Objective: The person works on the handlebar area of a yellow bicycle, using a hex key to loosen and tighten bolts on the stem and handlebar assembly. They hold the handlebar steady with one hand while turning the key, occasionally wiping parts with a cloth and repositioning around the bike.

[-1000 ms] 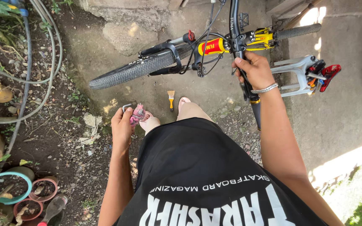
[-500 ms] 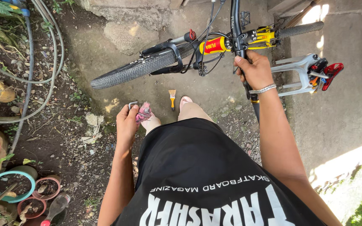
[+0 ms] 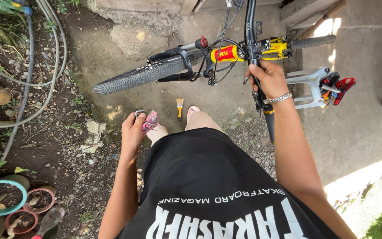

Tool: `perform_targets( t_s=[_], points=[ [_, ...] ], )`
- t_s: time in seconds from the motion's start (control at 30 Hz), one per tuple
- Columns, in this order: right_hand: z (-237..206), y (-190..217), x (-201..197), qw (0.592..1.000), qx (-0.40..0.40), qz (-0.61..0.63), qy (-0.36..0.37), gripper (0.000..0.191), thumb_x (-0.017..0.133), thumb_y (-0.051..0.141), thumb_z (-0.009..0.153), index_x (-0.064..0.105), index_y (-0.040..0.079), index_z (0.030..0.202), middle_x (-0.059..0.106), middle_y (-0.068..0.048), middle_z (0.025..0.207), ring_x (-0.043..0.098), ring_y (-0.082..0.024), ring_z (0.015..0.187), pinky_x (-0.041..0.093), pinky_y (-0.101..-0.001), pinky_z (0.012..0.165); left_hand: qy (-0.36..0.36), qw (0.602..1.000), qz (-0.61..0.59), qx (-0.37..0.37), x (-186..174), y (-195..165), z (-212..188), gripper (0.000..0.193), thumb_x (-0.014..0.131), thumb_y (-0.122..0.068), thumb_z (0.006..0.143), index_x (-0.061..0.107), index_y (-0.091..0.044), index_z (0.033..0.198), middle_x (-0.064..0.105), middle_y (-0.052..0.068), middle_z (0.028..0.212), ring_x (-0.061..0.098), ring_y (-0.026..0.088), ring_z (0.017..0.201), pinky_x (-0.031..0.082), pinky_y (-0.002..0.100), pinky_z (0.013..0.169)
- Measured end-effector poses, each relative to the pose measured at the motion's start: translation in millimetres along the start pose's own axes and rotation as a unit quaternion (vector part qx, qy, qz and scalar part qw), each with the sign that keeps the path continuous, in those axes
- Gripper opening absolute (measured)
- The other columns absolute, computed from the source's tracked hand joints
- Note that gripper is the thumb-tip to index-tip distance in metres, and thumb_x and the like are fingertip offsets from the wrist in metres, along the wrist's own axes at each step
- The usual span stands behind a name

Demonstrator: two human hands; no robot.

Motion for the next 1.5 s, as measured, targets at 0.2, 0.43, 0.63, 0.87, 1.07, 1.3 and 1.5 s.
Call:
perform_targets(
  t_s=[0.2, 0.43, 0.63, 0.87, 1.07, 1.3, 1.5],
  points=[
    [-1.3, 0.1, -3.7, 0.996, -0.018, -0.073, -0.049, 0.018, 0.067, 0.015, 0.103, 0.068, -0.002, 0.110, 0.070, -0.004, 0.086, 0.059, -0.007, 0.062, 0.046, -0.0230, 0.049, -0.007, 1.000, -0.008, -0.004, 1.8, 3.5, 0.9, 0.016, 0.060, -0.018, 0.102, 0.065, -0.007, 0.092, 0.055, -0.006, 0.068, 0.041, 0.002, 0.052, 0.029, 0.024, 0.043],
    [0.2, -0.1, -7.6, 0.994, -0.013, -0.091, -0.056, 0.018, 0.067, 0.016, 0.101, 0.067, 0.000, 0.109, 0.068, -0.003, 0.084, 0.058, -0.006, 0.059, 0.045, -0.0233, 0.046, 0.004, 1.000, 0.012, 0.000, 13.6, 10.1, -0.4, 0.016, 0.060, -0.020, 0.100, 0.068, -0.007, 0.094, 0.058, -0.007, 0.069, 0.044, 0.002, 0.055, 0.032, 0.023, 0.046],
    [-6.1, 6.9, -6.4, 0.977, -0.077, -0.179, -0.090, 0.015, 0.069, 0.014, 0.103, 0.067, -0.001, 0.104, 0.067, -0.003, 0.081, 0.057, -0.007, 0.060, 0.044, -0.0242, 0.048, 0.009, 0.995, 0.077, 0.065, 24.9, 3.0, -1.1, 0.019, 0.061, -0.020, 0.102, 0.068, -0.006, 0.092, 0.056, -0.007, 0.071, 0.045, 0.000, 0.061, 0.036, 0.023, 0.051],
    [-5.2, 4.3, -5.6, 0.989, -0.039, -0.114, -0.082, 0.015, 0.069, 0.017, 0.102, 0.066, 0.002, 0.102, 0.067, -0.001, 0.080, 0.057, -0.006, 0.057, 0.044, -0.0234, 0.044, 0.017, 0.998, 0.055, -0.004, 33.3, 13.0, 0.2, 0.022, 0.060, -0.022, 0.101, 0.064, -0.006, 0.087, 0.052, -0.006, 0.065, 0.042, 0.003, 0.052, 0.033, 0.025, 0.045],
    [-6.9, 7.6, -4.0, 0.986, -0.044, -0.135, -0.089, 0.018, 0.069, 0.017, 0.102, 0.065, 0.000, 0.099, 0.068, -0.003, 0.082, 0.058, -0.007, 0.058, 0.043, -0.0244, 0.044, 0.006, 0.998, 0.059, 0.015, 27.2, 8.9, -2.7, 0.022, 0.061, -0.021, 0.101, 0.064, -0.005, 0.086, 0.053, -0.006, 0.068, 0.043, 0.002, 0.057, 0.034, 0.025, 0.049],
    [-2.9, 9.4, -5.5, 0.989, -0.050, -0.131, -0.044, 0.017, 0.068, 0.016, 0.101, 0.067, -0.001, 0.104, 0.071, -0.003, 0.088, 0.068, -0.010, 0.067, 0.051, -0.0244, 0.050, -0.007, 0.999, 0.041, 0.015, 16.8, 9.6, -1.6, 0.020, 0.061, -0.020, 0.101, 0.066, -0.005, 0.089, 0.056, -0.006, 0.068, 0.044, 0.003, 0.058, 0.035, 0.025, 0.050],
    [-2.3, 8.2, -8.9, 0.989, -0.062, -0.131, -0.029, 0.018, 0.073, 0.012, 0.098, 0.066, -0.003, 0.105, 0.069, -0.005, 0.086, 0.071, -0.012, 0.073, 0.057, -0.0256, 0.056, -0.005, 0.998, 0.036, 0.041, 12.9, 5.7, -0.9, 0.019, 0.062, -0.019, 0.101, 0.066, -0.004, 0.089, 0.057, -0.006, 0.070, 0.046, 0.002, 0.061, 0.037, 0.024, 0.053]
  ],
)
Point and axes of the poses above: each hand's wrist, its own z-axis towards the middle knuckle, its own x-axis out of the palm, y = z × x, the point moved 9 cm from there along z, towards the middle knuckle
